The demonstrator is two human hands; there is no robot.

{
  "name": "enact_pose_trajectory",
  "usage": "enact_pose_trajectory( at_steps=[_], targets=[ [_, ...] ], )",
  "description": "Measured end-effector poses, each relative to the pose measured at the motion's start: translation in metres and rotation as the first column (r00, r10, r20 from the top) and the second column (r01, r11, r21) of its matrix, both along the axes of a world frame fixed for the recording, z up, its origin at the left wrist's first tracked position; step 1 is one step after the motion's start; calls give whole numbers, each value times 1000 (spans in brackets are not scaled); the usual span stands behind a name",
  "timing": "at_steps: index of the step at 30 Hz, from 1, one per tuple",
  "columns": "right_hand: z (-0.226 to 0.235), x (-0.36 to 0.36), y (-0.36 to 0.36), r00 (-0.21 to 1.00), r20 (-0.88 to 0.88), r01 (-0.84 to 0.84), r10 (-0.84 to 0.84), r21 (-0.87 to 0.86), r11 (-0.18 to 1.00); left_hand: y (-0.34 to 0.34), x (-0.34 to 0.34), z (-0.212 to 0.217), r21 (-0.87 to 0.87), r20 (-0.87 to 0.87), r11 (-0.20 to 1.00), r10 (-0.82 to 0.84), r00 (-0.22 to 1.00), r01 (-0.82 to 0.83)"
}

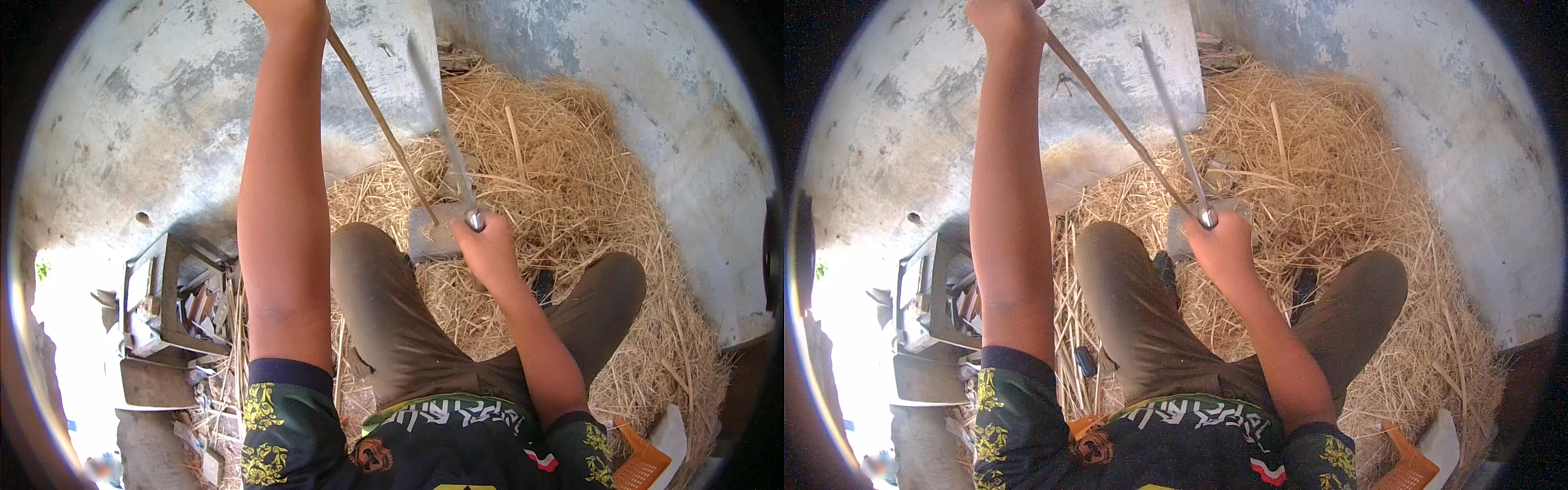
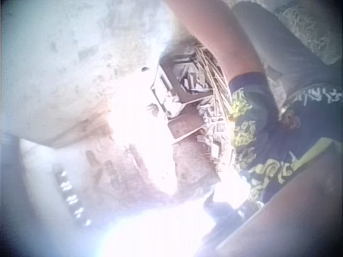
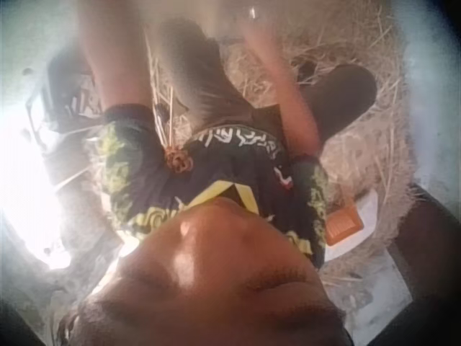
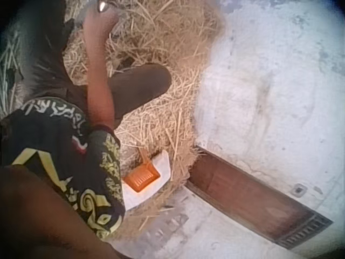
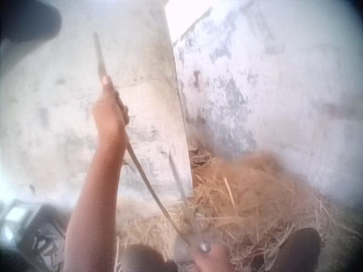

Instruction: The person sits cross-legged on a straw-covered floor and uses a large knife to sharpen a long, thin wooden stick. They hold the stick against a small rectangular block and repeatedly scrape the blade along the wood to create a fine point.

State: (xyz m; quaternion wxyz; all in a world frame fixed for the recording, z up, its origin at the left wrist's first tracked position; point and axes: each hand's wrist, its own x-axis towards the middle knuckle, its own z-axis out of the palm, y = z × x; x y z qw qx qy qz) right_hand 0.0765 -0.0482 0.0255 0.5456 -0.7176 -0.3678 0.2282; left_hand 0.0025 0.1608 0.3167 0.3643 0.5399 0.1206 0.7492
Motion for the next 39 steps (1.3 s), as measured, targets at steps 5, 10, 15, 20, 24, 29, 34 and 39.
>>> enact_pose_trajectory(
  at_steps=[5,10,15,20,24,29,34,39],
  targets=[
    [-18,-21,14,968,-229,150,-100,211,966,0,1,-1,95,-48,883,-457,888,460],
    [-85,-10,0,942,-332,-75,-47,-346,935,-1,-8,-3,82,-84,796,-594,800,600],
    [-7,2,-5,992,-123,-20,4,-132,991,-1,-19,-8,118,-89,780,-608,789,615],
    [-17,-18,4,949,-295,164,-109,165,973,15,-26,-3,140,-156,505,-838,523,852],
    [-105,-23,-2,972,-200,74,-121,-227,971,15,-24,-4,101,-66,560,-821,567,822],
    [-35,-4,-3,982,-176,40,-72,-179,983,58,-31,-14,67,-17,167,-986,169,984],
    [-1,-8,9,967,-234,168,-103,279,945,21,-22,-4,59,50,868,-497,867,494],
    [-108,-12,3,992,-125,-16,-15,-246,969,8,-9,0,-22,86,946,-321,943,324]
  ],
)
